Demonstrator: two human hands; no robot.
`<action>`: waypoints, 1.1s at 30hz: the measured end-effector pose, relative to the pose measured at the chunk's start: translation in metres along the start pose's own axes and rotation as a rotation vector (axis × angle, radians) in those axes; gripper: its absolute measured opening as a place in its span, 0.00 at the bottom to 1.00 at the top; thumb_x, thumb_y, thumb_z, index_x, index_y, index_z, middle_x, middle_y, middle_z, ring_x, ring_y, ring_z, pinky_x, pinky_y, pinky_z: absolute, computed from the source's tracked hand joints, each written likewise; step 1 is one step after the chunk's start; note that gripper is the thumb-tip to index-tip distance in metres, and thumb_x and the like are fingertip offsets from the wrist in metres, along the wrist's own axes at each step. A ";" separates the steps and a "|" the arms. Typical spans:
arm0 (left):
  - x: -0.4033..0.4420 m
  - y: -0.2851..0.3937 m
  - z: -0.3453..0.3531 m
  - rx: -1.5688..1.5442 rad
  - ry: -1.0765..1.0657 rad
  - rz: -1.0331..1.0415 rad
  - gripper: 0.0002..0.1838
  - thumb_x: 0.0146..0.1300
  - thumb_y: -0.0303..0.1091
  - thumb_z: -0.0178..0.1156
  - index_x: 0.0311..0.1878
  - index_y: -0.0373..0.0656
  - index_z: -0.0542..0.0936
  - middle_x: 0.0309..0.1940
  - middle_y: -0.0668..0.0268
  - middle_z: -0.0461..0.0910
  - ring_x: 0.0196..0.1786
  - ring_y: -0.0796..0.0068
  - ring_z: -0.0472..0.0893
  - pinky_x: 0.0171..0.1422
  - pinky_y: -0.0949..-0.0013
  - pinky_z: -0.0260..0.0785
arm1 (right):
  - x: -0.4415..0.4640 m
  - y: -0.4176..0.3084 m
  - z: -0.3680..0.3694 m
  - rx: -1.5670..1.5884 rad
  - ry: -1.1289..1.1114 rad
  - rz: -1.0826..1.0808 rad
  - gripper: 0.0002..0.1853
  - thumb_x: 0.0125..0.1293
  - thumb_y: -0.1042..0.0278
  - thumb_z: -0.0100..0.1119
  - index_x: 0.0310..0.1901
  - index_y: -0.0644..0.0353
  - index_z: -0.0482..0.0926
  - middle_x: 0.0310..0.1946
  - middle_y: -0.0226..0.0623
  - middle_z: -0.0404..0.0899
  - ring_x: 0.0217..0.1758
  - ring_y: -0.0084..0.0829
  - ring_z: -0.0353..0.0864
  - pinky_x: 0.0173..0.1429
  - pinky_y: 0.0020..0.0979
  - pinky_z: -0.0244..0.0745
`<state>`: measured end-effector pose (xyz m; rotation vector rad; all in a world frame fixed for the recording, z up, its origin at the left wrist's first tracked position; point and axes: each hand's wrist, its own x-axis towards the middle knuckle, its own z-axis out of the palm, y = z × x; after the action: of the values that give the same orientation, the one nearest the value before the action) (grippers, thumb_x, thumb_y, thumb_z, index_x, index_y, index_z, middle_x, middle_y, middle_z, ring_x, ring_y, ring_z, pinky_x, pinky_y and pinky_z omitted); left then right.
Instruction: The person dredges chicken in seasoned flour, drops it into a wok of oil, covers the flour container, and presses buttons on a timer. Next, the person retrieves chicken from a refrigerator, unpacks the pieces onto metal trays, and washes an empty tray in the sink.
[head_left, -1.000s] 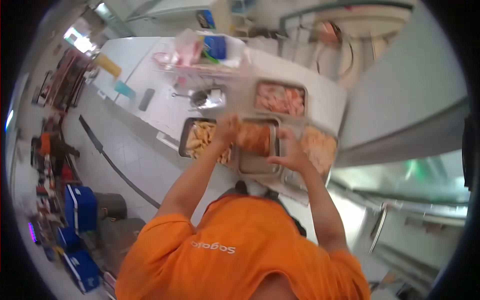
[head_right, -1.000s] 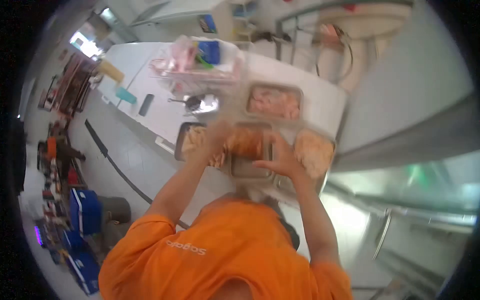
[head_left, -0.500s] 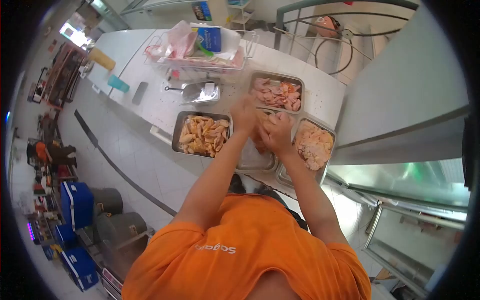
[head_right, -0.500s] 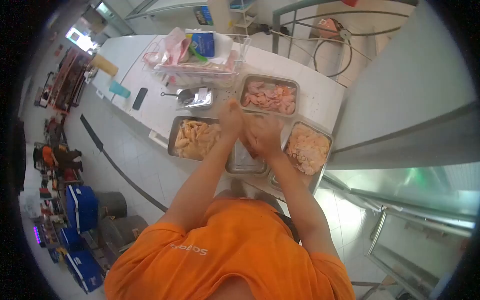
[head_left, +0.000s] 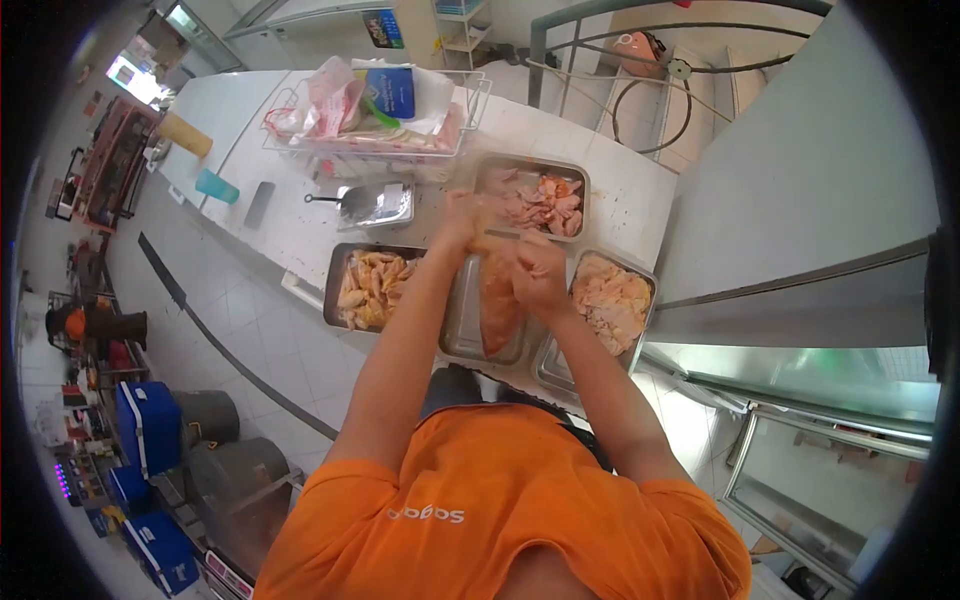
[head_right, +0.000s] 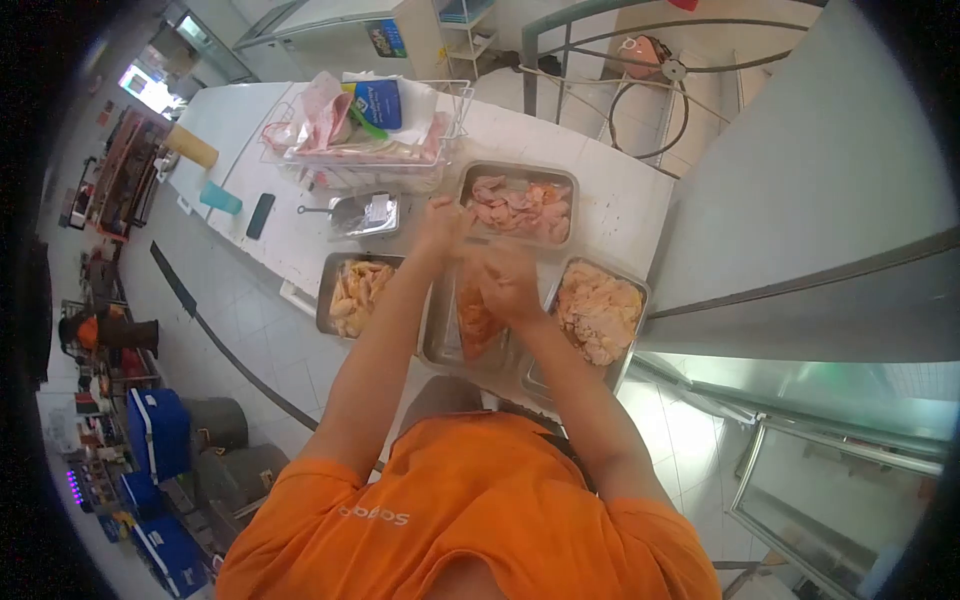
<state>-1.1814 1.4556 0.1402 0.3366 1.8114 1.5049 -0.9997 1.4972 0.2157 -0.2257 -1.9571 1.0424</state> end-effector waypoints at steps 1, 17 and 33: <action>-0.011 0.003 0.003 -0.075 -0.158 0.016 0.25 0.77 0.52 0.48 0.67 0.47 0.70 0.59 0.63 0.76 0.56 0.64 0.78 0.53 0.56 0.75 | 0.004 0.001 0.000 0.043 0.065 0.057 0.14 0.62 0.75 0.61 0.21 0.65 0.71 0.20 0.36 0.71 0.24 0.32 0.67 0.31 0.33 0.64; 0.024 -0.030 0.105 -1.325 -0.228 -0.300 0.37 0.69 0.40 0.66 0.73 0.55 0.54 0.64 0.65 0.72 0.64 0.63 0.77 0.64 0.54 0.77 | 0.081 0.101 -0.059 0.594 -0.087 1.048 0.44 0.66 0.39 0.63 0.72 0.60 0.59 0.60 0.54 0.77 0.62 0.47 0.79 0.63 0.39 0.73; 0.054 -0.003 0.131 -1.235 -0.172 -0.532 0.38 0.58 0.63 0.70 0.58 0.38 0.76 0.51 0.57 0.81 0.46 0.63 0.85 0.42 0.55 0.83 | 0.089 0.131 -0.003 -0.885 -0.137 0.324 0.21 0.73 0.50 0.54 0.45 0.64 0.79 0.28 0.59 0.82 0.32 0.63 0.82 0.36 0.53 0.77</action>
<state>-1.1282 1.5845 0.1128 -0.5579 0.5120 1.7850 -1.0802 1.6270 0.1745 -0.9978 -2.4534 0.3068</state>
